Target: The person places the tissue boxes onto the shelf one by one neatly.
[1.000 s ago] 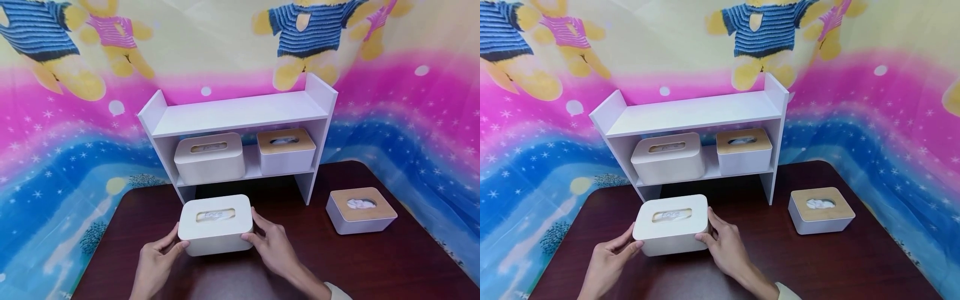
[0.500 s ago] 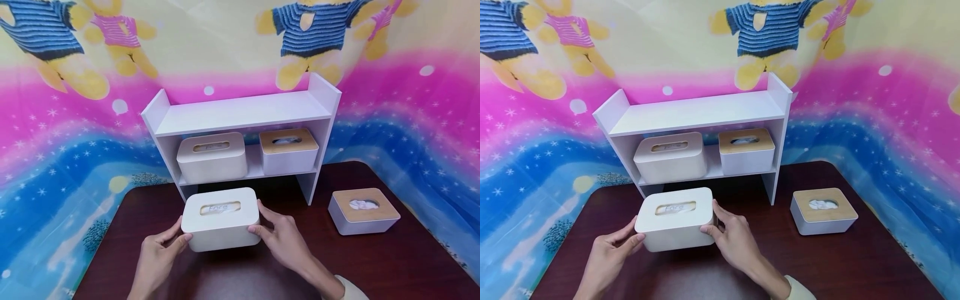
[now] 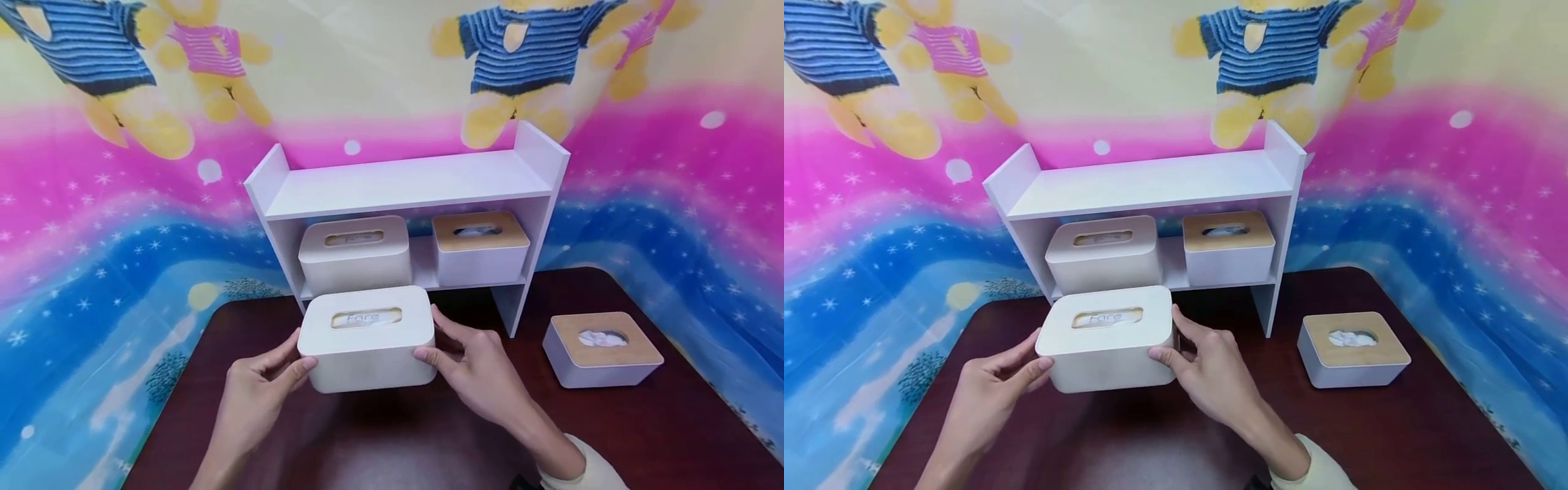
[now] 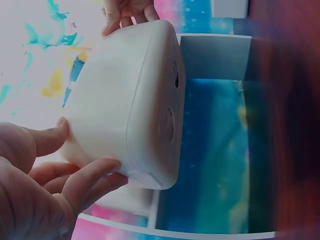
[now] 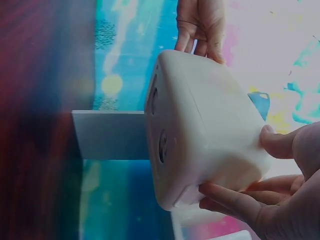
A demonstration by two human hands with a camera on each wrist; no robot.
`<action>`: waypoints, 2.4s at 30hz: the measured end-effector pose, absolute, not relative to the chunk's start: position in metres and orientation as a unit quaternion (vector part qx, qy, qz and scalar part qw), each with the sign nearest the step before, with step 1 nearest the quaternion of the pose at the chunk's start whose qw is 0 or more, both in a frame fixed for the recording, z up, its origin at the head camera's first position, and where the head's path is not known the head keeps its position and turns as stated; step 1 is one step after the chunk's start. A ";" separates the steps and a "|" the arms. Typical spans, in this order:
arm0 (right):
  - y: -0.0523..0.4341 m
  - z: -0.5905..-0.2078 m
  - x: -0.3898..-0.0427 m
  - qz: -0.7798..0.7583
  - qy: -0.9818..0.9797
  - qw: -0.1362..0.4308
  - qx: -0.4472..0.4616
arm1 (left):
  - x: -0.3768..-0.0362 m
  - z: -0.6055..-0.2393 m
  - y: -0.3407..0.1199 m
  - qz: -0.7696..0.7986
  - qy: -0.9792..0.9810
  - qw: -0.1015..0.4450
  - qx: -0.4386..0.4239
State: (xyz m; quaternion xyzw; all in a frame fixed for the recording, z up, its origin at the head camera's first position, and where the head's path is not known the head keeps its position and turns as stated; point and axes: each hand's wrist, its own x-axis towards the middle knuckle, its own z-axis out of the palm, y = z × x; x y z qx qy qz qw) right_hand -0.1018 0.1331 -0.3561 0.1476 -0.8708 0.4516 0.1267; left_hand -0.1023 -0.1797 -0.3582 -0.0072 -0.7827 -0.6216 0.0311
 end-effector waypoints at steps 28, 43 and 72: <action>0.133 -0.285 -0.118 0.394 -0.893 0.159 0.151 | -0.111 -0.291 -0.179 -0.559 -0.820 0.106 -0.053; 0.135 -0.252 -0.117 0.385 -0.895 0.157 0.162 | -0.114 -0.263 -0.181 -0.541 -0.825 0.134 -0.095; 0.121 -0.190 -0.133 0.389 -0.884 0.209 0.153 | -0.134 -0.201 -0.179 -0.505 -0.834 0.204 -0.091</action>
